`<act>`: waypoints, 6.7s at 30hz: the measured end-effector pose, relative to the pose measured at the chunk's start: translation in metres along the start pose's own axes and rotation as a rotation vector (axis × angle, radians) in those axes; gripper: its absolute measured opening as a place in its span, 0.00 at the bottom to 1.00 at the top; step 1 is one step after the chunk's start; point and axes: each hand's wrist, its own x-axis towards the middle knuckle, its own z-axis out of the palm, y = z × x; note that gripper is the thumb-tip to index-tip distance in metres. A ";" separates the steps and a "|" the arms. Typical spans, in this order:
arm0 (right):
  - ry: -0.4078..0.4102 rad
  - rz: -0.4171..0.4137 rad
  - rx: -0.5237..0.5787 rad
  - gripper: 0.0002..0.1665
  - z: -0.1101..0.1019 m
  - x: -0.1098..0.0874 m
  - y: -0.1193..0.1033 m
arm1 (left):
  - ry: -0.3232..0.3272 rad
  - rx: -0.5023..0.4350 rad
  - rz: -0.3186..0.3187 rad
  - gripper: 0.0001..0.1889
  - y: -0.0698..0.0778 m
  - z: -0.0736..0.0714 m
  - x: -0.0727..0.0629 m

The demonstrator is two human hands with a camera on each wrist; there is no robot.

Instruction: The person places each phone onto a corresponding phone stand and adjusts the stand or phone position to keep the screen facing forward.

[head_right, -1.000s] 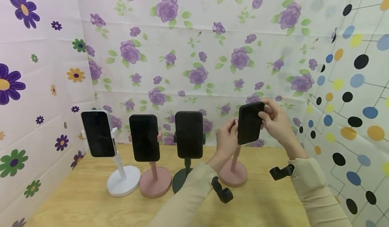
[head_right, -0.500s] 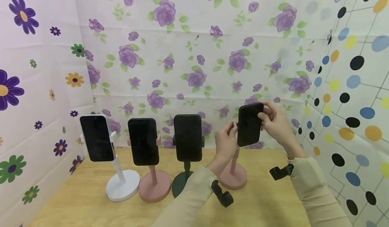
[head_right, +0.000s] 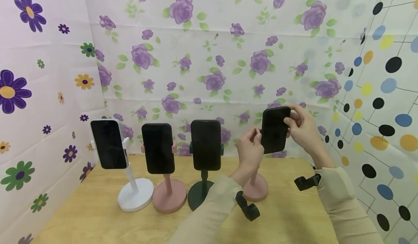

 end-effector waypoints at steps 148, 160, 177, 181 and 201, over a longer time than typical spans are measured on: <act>0.161 0.182 0.813 0.16 0.041 -0.037 0.035 | -0.122 -0.197 -0.192 0.19 -0.012 -0.020 0.010; 0.164 0.206 0.947 0.16 0.039 -0.036 0.033 | -0.073 -0.148 -0.187 0.19 -0.006 -0.010 0.007; 0.172 0.186 0.978 0.16 0.048 -0.034 0.026 | -0.044 -0.144 -0.170 0.18 -0.003 -0.018 0.007; 0.173 0.200 0.988 0.16 0.048 -0.037 0.027 | -0.047 -0.139 -0.163 0.18 -0.004 -0.017 0.005; 0.079 0.134 1.151 0.18 0.050 -0.038 0.028 | -0.037 -0.133 -0.137 0.18 -0.002 -0.022 0.004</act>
